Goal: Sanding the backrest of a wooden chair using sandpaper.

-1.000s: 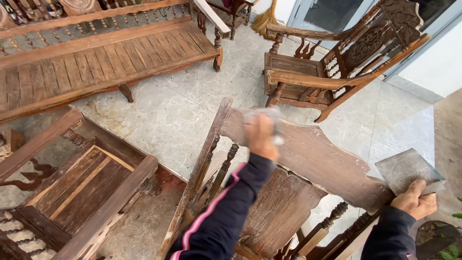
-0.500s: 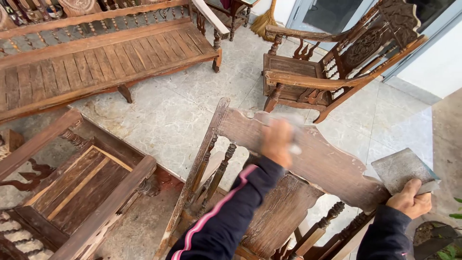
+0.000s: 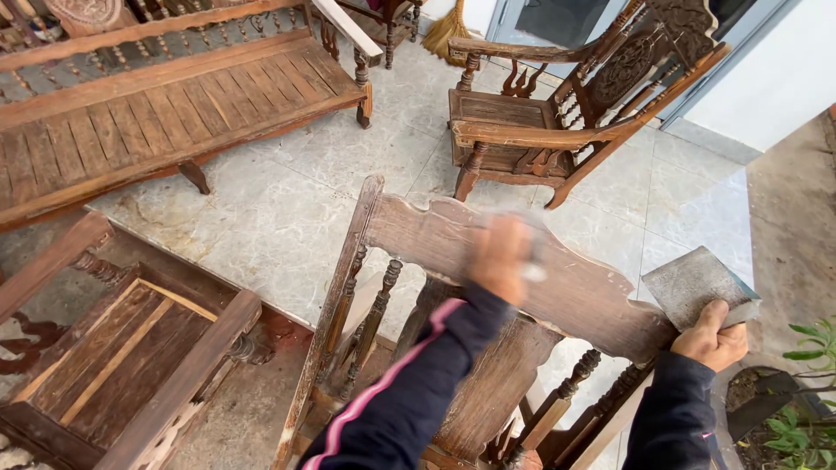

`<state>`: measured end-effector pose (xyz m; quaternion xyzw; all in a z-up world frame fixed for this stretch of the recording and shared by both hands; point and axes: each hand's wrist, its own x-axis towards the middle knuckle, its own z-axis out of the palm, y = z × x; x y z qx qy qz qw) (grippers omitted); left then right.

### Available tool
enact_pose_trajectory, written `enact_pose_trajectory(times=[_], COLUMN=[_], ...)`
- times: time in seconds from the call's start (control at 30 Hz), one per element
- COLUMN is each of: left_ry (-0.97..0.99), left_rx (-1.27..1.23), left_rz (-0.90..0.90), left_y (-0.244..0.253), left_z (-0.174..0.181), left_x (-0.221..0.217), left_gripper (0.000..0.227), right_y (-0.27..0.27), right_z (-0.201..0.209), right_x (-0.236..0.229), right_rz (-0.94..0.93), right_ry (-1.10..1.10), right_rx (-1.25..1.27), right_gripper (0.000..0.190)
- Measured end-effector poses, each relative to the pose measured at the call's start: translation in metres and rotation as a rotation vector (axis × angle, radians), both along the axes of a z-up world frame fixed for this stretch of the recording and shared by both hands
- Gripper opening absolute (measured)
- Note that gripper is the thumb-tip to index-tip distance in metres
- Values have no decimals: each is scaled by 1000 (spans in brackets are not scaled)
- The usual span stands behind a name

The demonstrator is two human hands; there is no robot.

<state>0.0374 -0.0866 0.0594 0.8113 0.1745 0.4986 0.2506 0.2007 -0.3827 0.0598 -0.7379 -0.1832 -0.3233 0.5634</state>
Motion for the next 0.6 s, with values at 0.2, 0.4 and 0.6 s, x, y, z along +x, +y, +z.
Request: enact_pose_trajectory(times=[0.2, 0.4, 0.6], left_ry=[-96, 73, -145], left_rx=[464, 368, 488], left_rz=[-378, 100, -282], left_y=[-27, 44, -71], left_z=[2, 8, -30], left_x=[21, -21, 29], left_gripper=[61, 54, 52], right_y=[2, 3, 2], right_z=[8, 7, 13], right_x=[-7, -12, -17], right_rz=[25, 22, 19], right_ry=[0, 11, 13], right_rx=[15, 8, -13], right_gripper=[39, 39, 37])
